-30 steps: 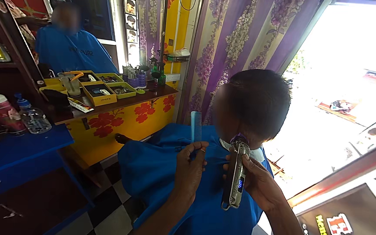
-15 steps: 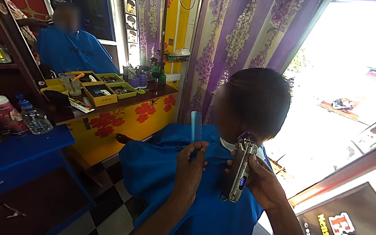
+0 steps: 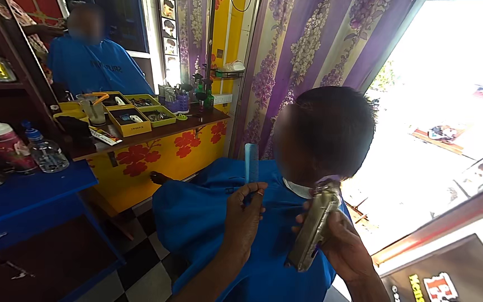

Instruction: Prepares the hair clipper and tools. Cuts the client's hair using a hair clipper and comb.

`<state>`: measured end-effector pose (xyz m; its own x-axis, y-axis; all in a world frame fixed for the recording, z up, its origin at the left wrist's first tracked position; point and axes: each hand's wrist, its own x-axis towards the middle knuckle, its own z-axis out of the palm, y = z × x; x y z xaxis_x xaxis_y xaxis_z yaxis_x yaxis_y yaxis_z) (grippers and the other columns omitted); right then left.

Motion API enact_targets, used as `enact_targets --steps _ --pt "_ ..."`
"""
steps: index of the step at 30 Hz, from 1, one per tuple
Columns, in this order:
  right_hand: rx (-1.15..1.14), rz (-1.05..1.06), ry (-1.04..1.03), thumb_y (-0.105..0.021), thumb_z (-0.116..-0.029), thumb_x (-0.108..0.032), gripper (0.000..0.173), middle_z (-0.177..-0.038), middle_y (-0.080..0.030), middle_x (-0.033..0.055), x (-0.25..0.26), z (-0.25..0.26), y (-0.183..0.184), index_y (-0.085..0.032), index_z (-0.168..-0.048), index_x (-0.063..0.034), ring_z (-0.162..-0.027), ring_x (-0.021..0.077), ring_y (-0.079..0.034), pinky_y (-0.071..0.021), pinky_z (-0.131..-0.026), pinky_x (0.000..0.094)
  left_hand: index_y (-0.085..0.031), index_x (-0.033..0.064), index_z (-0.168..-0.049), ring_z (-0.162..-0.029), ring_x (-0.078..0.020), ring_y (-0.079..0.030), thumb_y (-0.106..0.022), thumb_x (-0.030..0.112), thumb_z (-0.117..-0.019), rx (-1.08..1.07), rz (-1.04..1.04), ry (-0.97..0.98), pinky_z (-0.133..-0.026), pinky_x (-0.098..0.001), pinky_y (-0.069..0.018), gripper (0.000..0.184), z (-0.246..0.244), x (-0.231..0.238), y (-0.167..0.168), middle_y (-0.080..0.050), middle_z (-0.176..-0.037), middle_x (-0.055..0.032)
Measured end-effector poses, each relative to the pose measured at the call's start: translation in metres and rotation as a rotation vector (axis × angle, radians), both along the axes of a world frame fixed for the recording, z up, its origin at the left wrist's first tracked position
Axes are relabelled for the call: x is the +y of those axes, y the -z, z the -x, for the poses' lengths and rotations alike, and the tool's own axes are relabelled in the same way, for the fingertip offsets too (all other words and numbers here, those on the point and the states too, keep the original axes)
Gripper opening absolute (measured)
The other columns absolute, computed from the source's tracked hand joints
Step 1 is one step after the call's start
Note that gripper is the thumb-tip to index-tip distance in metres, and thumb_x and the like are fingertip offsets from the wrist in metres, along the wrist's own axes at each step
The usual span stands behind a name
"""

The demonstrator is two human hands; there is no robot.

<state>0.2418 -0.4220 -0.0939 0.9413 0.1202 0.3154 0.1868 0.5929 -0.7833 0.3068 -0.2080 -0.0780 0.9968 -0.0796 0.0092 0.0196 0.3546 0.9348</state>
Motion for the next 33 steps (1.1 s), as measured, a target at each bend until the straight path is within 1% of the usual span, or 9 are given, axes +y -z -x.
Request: enact_targets --steps 1,3,5,8,10,13,17,23,33 --pt "0.104 0.053 0.022 -0.070 -0.0968 -0.026 0.043 -0.124 -0.067 0.0219 0.005 0.003 -0.004 -0.059 -0.132 -0.0055 -0.106 0.0366 -0.071 -0.0587 -0.092 0.0544 -0.073 0.0036 -0.109 -0.069 -0.0167 -0.063 -0.061 0.007 -0.1023 -0.004 -0.005 0.003 -0.059 -0.0239 -0.0540 0.015 0.000 -0.001 0.001 -0.068 -0.096 -0.0104" --pt "0.265 0.207 0.120 -0.066 -0.0985 -0.027 0.043 -0.119 -0.069 0.0230 0.017 0.006 -0.015 -0.054 -0.129 0.0008 -0.099 0.0349 -0.073 -0.0622 -0.085 0.0496 -0.073 0.0036 -0.109 -0.069 -0.0170 -0.063 -0.061 0.007 -0.1022 0.001 -0.008 0.012 -0.059 -0.0241 -0.0539 0.014 0.000 -0.002 0.000 -0.068 -0.095 -0.0106" --pt "0.328 0.450 0.301 -0.064 -0.0967 -0.028 0.045 -0.114 -0.070 0.0211 0.026 0.005 -0.025 -0.053 -0.128 0.0026 -0.095 0.0319 -0.074 -0.0641 -0.078 0.0434 -0.073 0.0034 -0.108 -0.069 -0.0173 -0.064 -0.061 0.007 -0.1022 0.007 -0.003 0.014 -0.059 -0.0245 -0.0543 0.014 0.000 -0.002 -0.001 -0.068 -0.095 -0.0109" --pt "0.340 0.682 0.538 -0.073 -0.0885 -0.033 0.057 -0.111 -0.072 0.0183 0.026 0.001 -0.030 -0.054 -0.131 0.0006 -0.095 0.0319 -0.074 -0.0652 -0.073 0.0414 -0.073 0.0037 -0.109 -0.070 -0.0174 -0.064 -0.061 0.008 -0.1023 0.018 -0.005 0.013 -0.059 -0.0247 -0.0545 0.014 -0.001 -0.001 -0.001 -0.068 -0.097 -0.0106" --pt "0.364 0.692 0.575 -0.073 -0.0901 -0.033 0.054 -0.108 -0.072 0.0185 0.024 -0.004 -0.030 -0.055 -0.128 0.0006 -0.092 0.0323 -0.074 -0.0649 -0.070 0.0415 -0.073 0.0038 -0.109 -0.070 -0.0171 -0.064 -0.062 0.008 -0.1022 0.024 -0.005 0.008 -0.060 -0.0246 -0.0547 0.014 -0.001 0.000 0.002 -0.068 -0.096 -0.0103" --pt "0.373 0.637 0.585 -0.070 -0.0935 -0.027 0.047 -0.106 -0.072 0.0204 0.024 -0.009 -0.032 -0.055 -0.126 0.0016 -0.090 0.0331 -0.075 -0.0649 -0.069 0.0414 -0.073 0.0037 -0.109 -0.070 -0.0167 -0.064 -0.061 0.008 -0.1023 0.026 -0.001 0.006 -0.059 -0.0242 -0.0543 0.014 -0.001 0.001 0.003 -0.068 -0.095 -0.0100" --pt "0.337 0.616 0.616 -0.071 -0.0918 -0.025 0.047 -0.105 -0.072 0.0203 0.030 -0.011 -0.037 -0.055 -0.127 0.0010 -0.088 0.0319 -0.075 -0.0643 -0.068 0.0395 -0.073 0.0037 -0.109 -0.070 -0.0169 -0.064 -0.061 0.008 -0.1023 0.027 0.013 0.009 -0.059 -0.0243 -0.0543 0.014 -0.003 0.003 0.003 -0.068 -0.094 -0.0102" --pt "0.296 0.620 0.665 -0.073 -0.0901 -0.025 0.048 -0.105 -0.072 0.0208 0.037 -0.015 -0.042 -0.055 -0.127 0.0003 -0.090 0.0339 -0.075 -0.0646 -0.069 0.0416 -0.073 0.0042 -0.109 -0.070 -0.0170 -0.064 -0.061 0.008 -0.1025 0.029 0.017 0.005 -0.059 -0.0246 -0.0542 0.015 -0.004 0.008 0.003 -0.068 -0.097 -0.0103" --pt "0.213 0.653 0.747 -0.075 -0.0880 -0.023 0.047 -0.103 -0.073 0.0185 0.043 -0.022 -0.047 -0.057 -0.125 -0.0014 -0.088 0.0318 -0.075 -0.0647 -0.068 0.0409 -0.073 0.0042 -0.109 -0.070 -0.0173 -0.064 -0.061 0.007 -0.1022 0.032 0.018 0.001 -0.058 -0.0246 -0.0537 0.014 -0.005 0.013 0.003 -0.068 -0.098 -0.0104"
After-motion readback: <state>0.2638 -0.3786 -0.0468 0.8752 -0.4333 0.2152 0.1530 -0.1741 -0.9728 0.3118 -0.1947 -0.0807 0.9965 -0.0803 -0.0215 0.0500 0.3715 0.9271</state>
